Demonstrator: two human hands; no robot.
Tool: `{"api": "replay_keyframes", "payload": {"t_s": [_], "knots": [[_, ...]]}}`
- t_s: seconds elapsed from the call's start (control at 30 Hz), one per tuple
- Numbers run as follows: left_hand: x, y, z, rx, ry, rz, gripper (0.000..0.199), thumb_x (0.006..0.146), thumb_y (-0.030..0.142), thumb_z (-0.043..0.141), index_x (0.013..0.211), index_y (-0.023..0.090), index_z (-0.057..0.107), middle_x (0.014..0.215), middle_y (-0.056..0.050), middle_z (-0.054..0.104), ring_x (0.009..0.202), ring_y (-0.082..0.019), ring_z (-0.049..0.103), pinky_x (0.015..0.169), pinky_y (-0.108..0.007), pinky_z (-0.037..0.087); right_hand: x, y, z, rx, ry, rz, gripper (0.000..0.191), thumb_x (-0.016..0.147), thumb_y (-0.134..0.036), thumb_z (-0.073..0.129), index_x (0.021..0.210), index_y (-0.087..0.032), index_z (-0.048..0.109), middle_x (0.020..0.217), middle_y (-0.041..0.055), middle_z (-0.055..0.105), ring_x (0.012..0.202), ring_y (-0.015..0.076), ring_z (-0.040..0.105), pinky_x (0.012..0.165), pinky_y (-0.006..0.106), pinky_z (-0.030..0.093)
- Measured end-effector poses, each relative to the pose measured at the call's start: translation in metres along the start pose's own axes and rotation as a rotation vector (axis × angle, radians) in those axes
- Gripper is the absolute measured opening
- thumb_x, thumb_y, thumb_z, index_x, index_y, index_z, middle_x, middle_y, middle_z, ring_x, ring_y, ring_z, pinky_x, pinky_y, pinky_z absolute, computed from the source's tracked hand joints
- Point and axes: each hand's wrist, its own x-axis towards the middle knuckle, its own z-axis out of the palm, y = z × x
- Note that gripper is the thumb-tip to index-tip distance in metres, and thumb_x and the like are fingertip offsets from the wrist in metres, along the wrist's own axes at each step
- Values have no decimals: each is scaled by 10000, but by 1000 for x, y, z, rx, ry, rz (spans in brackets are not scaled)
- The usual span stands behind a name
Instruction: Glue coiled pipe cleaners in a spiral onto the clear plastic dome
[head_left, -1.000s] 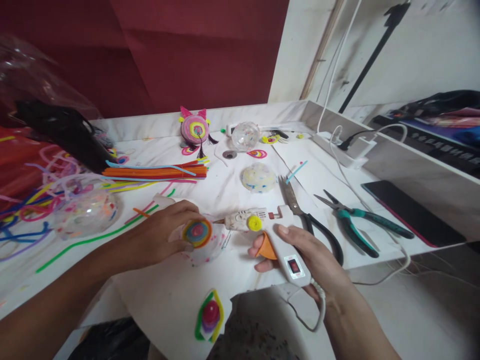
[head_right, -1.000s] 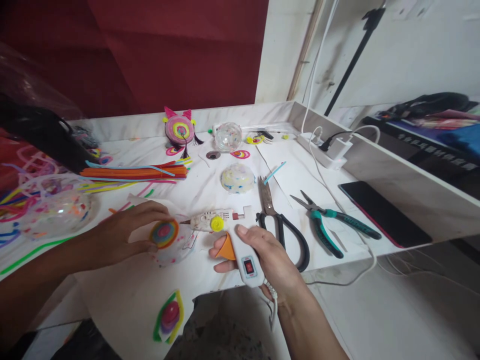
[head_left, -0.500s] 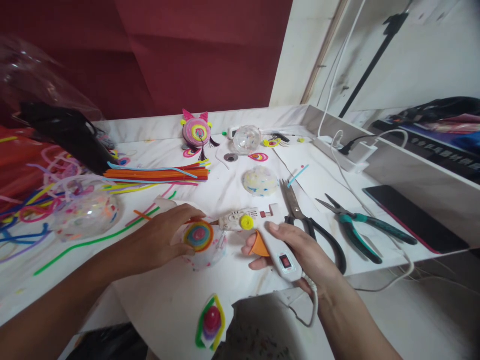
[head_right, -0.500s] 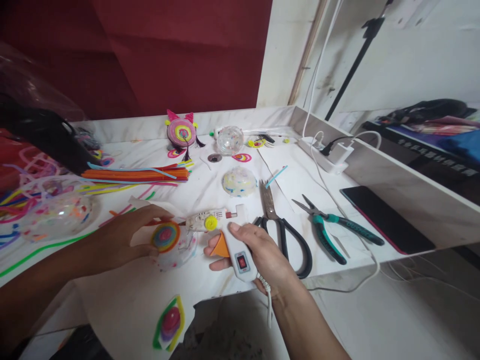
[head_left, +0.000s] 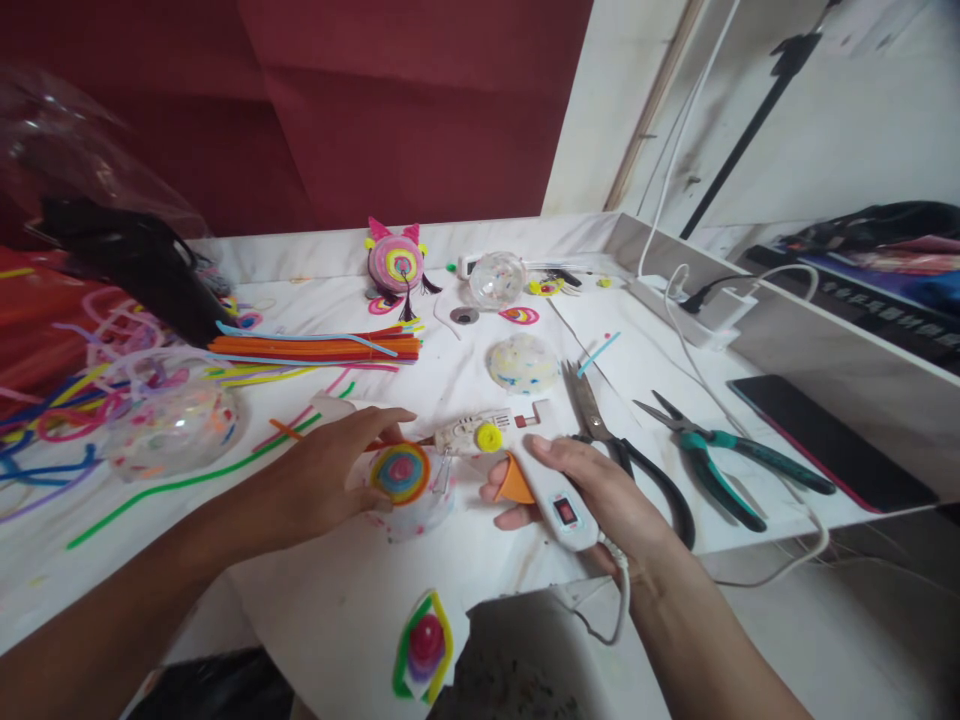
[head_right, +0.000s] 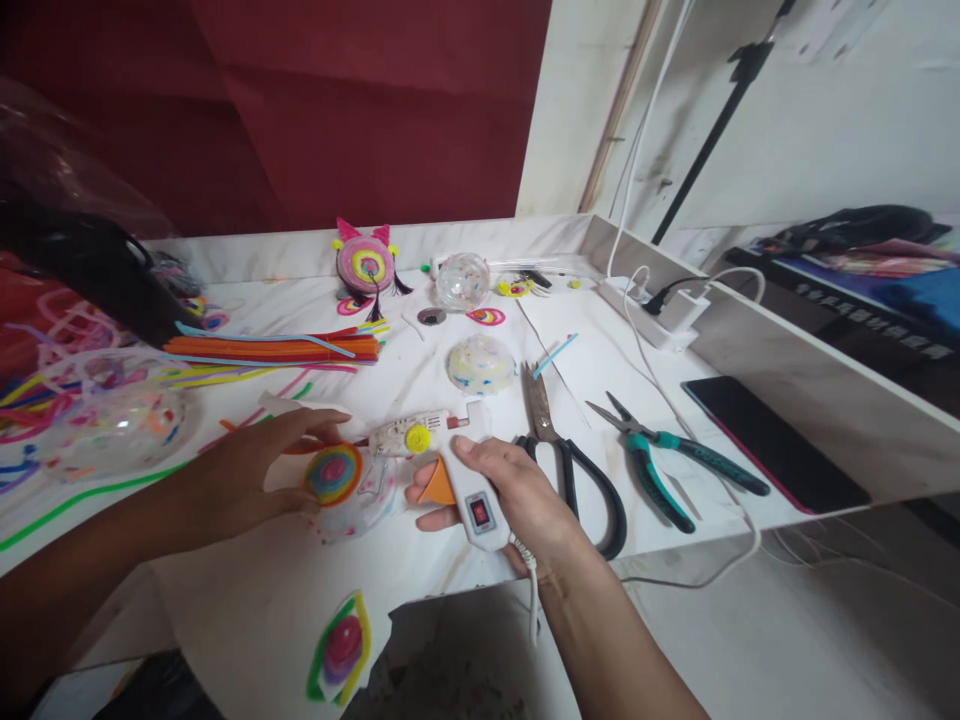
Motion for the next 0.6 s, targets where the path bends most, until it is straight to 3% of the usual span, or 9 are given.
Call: {"api": "replay_keyframes", "payload": {"t_s": [0.27,0.47,0.6], "knots": [[-1,7,-3,-57,-34,-48,781,768,365,724,1512,319,490,1380,-83,739,1255,-351,724,1053,-509,580,9,11,-3,55,39,-22,512,802,-607,875,793,-95,849,842,189,818,790,272,812,604,294,679],[-2,7,-3,-29,-27,-64,770,773,397,739,1502,313,507,1369,-89,747,1245,-366,725,1046,-525,579,-3,5,-5,19,21,5,467,873,-566,836,876,-100,873,913,176,833,820,235,804,725,291,697],[-2,-2,3,-11,22,-15,736,782,412,726,1484,311,531,1340,-93,756,1205,-361,733,1030,-521,577,-14,5,-8,-3,61,34,495,888,-579,818,916,-88,878,930,186,836,816,235,805,703,274,685]]}}
